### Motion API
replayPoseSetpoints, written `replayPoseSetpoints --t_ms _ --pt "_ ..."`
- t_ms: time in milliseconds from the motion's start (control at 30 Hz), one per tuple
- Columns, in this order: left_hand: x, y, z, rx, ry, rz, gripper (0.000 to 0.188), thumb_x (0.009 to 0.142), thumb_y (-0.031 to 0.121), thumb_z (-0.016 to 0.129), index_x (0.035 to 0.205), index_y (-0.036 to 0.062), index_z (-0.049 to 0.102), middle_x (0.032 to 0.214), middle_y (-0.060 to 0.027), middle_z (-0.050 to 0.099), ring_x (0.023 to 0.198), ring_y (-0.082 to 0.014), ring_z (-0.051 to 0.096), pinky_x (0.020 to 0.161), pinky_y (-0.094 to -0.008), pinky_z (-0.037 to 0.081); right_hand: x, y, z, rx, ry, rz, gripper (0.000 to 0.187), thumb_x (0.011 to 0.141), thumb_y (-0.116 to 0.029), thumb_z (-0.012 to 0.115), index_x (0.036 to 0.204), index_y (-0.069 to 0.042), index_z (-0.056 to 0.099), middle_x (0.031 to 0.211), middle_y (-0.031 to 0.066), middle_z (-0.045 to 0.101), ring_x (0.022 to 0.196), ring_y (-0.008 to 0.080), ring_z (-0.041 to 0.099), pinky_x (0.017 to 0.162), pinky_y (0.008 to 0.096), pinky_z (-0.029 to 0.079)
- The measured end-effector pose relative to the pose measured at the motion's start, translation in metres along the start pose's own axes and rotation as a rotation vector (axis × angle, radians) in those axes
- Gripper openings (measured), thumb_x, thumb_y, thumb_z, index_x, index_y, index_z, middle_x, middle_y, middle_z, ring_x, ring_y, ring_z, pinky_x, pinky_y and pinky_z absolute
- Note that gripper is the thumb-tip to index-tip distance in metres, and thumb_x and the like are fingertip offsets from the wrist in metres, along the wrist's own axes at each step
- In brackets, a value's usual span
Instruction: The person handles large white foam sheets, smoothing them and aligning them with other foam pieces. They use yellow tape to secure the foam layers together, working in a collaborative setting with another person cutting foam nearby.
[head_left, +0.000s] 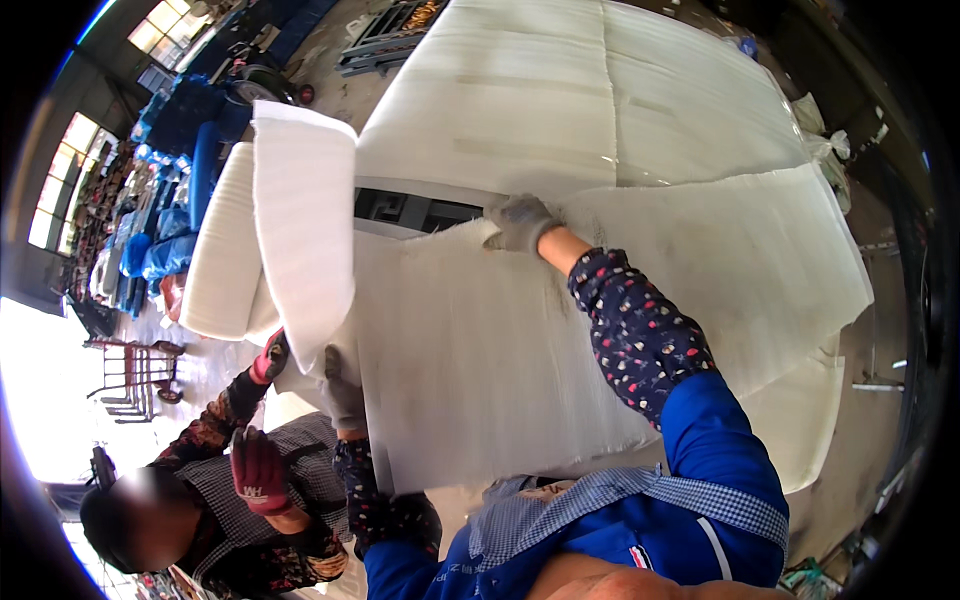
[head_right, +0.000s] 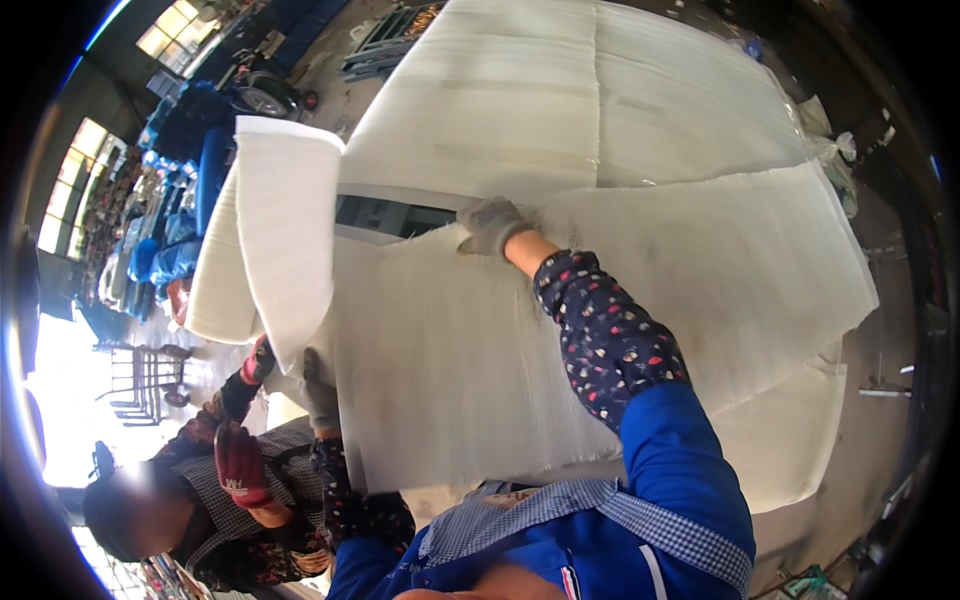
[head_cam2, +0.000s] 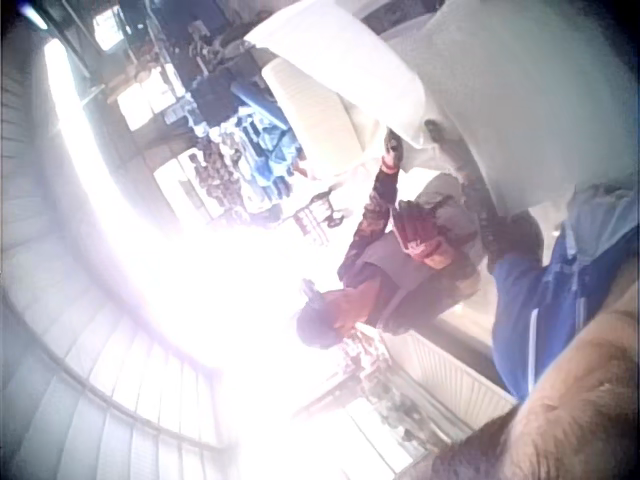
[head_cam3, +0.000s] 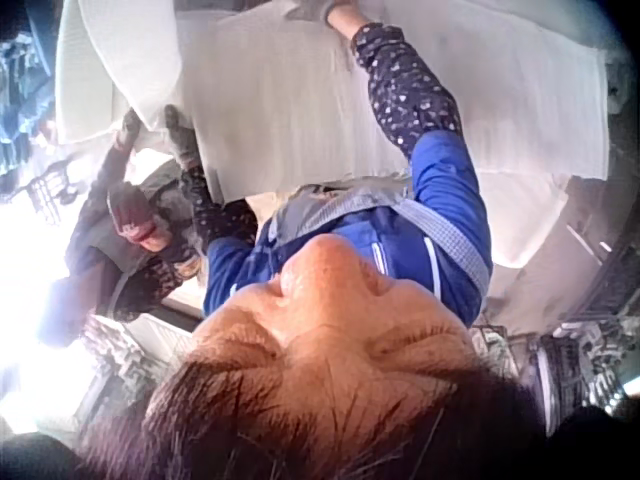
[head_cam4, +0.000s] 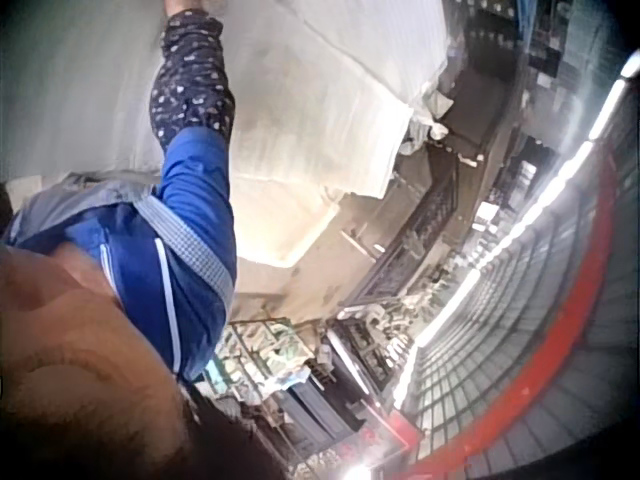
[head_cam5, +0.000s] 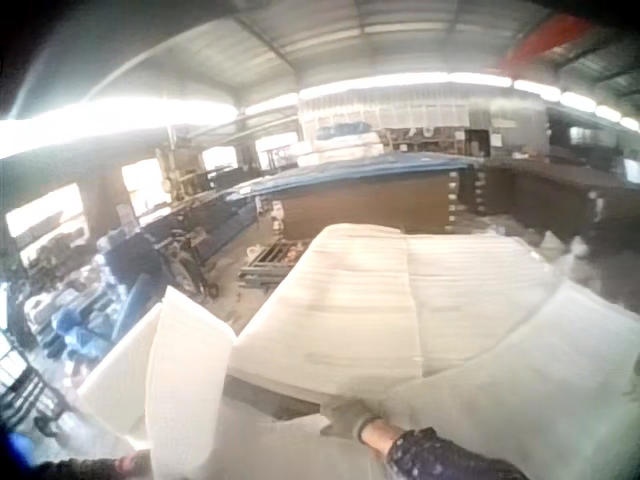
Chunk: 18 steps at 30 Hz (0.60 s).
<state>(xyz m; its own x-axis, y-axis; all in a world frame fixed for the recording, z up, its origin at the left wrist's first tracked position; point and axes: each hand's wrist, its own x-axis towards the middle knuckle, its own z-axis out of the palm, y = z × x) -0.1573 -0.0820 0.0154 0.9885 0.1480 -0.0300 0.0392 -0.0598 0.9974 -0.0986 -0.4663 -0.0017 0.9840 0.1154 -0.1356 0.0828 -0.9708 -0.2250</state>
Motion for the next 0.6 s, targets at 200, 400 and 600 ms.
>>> replayPoseSetpoints --t_ms 200,400,600 --pt "0.017 -0.047 -0.030 -0.081 -0.037 -0.150 0.048 0.098 0.036 0.053 0.117 -0.0073 0.059 0.110 -0.0158 0.065 0.096 -0.0227 0.064 0.083 -0.0332 0.055 -0.072 -0.003 0.018 0.243 -0.007 0.211 0.056 0.092 -0.041 0.054 0.136 -0.009 0.045 0.107 0.0175 0.067 0.100 0.0356 0.063 0.085 0.0450 0.048" --pt "-0.006 -0.011 -0.014 -0.333 0.013 -0.179 0.050 0.097 0.034 0.055 0.124 -0.0075 0.051 0.119 -0.0170 0.059 0.103 -0.0263 0.060 0.087 -0.0363 0.053 -0.042 0.015 0.019 0.441 -0.086 0.225 0.058 0.092 -0.031 0.055 0.144 -0.012 0.037 0.143 0.0161 0.044 0.130 0.0304 0.046 0.108 0.0412 0.035" --pt "0.003 -0.007 -0.009 -0.200 -0.040 -0.168 0.047 0.098 0.034 0.054 0.121 -0.0067 0.054 0.114 -0.0162 0.061 0.100 -0.0231 0.060 0.084 -0.0322 0.053 -0.019 0.035 0.033 0.259 0.068 0.286 0.049 0.092 -0.029 0.055 0.138 -0.015 0.046 0.127 0.0160 0.059 0.116 0.0341 0.056 0.101 0.0435 0.040"
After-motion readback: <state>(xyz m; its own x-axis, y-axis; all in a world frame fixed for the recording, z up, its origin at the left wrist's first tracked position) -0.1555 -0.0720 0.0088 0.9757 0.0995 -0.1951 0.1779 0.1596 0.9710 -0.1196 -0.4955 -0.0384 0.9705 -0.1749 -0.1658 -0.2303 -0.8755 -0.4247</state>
